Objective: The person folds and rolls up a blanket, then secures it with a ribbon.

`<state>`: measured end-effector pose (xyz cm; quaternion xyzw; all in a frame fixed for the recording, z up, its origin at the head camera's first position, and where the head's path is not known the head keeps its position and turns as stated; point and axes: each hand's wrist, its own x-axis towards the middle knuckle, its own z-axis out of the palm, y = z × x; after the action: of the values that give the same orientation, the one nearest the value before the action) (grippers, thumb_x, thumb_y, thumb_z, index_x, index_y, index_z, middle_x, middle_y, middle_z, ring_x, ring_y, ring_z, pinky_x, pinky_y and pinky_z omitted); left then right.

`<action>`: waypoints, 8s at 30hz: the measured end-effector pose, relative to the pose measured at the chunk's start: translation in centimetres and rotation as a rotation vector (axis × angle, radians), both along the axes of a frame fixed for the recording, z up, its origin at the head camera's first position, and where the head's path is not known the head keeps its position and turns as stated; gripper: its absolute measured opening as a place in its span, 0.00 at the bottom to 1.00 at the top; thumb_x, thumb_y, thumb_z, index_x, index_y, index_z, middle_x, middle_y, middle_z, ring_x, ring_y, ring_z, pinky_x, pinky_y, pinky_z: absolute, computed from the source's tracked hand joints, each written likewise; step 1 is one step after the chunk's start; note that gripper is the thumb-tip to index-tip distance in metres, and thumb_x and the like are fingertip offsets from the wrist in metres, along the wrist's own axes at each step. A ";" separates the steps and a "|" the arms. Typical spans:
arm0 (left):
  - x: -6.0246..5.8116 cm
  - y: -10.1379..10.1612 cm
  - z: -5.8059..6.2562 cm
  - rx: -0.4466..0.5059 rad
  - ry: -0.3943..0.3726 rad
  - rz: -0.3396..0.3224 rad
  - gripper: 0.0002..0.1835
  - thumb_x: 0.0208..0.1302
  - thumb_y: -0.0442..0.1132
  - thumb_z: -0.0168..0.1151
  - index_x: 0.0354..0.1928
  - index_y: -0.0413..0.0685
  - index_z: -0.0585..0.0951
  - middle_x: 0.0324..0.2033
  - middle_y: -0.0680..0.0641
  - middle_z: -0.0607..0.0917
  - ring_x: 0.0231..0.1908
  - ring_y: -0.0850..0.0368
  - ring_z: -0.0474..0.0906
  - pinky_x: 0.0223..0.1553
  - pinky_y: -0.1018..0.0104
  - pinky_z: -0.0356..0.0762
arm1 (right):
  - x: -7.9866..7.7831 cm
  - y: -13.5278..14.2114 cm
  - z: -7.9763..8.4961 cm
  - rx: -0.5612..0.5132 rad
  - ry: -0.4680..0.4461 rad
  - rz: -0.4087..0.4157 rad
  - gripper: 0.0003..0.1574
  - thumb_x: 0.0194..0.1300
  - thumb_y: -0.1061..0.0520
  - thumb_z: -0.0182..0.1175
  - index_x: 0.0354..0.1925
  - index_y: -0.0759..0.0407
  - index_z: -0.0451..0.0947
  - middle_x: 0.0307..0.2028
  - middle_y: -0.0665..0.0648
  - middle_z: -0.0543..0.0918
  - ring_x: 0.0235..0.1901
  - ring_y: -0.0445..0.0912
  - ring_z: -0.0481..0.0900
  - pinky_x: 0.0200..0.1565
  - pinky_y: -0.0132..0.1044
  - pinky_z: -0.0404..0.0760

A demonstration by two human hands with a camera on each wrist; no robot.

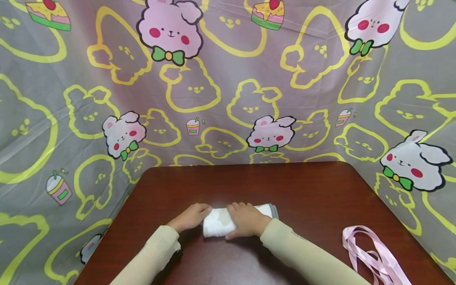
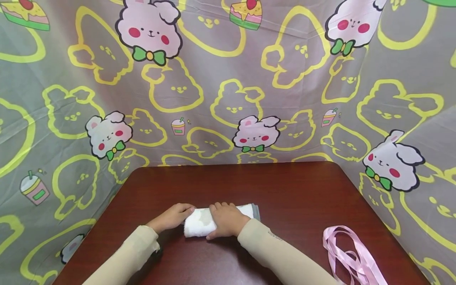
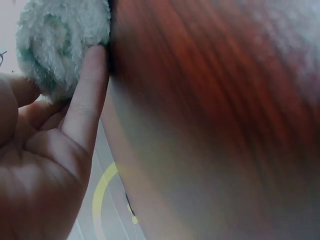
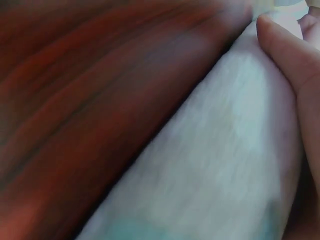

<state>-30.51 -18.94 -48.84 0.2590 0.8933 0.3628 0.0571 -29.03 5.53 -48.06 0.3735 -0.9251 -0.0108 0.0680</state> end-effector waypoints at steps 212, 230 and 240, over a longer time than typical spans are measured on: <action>8.5 5.0 0.2 0.099 -0.353 -0.250 0.15 0.65 0.48 0.64 0.26 0.45 0.83 0.17 0.53 0.83 0.18 0.63 0.78 0.22 0.66 0.78 | -7.4 6.8 -1.8 -1.012 -0.712 -0.512 0.29 0.69 0.42 0.58 0.50 0.67 0.77 0.31 0.59 0.80 0.25 0.50 0.82 0.28 0.42 0.81; 8.4 5.5 0.4 0.046 -0.319 -0.244 0.16 0.64 0.49 0.65 0.26 0.45 0.83 0.16 0.55 0.82 0.17 0.63 0.78 0.20 0.70 0.75 | -7.8 6.6 -2.1 -1.013 -0.708 -0.498 0.30 0.69 0.41 0.58 0.50 0.67 0.77 0.30 0.58 0.81 0.25 0.49 0.83 0.28 0.42 0.81; 8.3 5.5 0.2 0.042 -0.316 -0.234 0.16 0.64 0.50 0.64 0.26 0.45 0.83 0.16 0.55 0.82 0.17 0.63 0.78 0.20 0.70 0.75 | -7.5 6.6 -2.1 -1.010 -0.707 -0.495 0.30 0.69 0.40 0.58 0.50 0.66 0.77 0.31 0.58 0.81 0.26 0.49 0.82 0.30 0.43 0.81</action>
<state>-22.18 -13.48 -48.59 0.3021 0.8293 0.4084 0.2329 -36.53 12.16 -50.11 0.0531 -0.8415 0.5321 -0.0775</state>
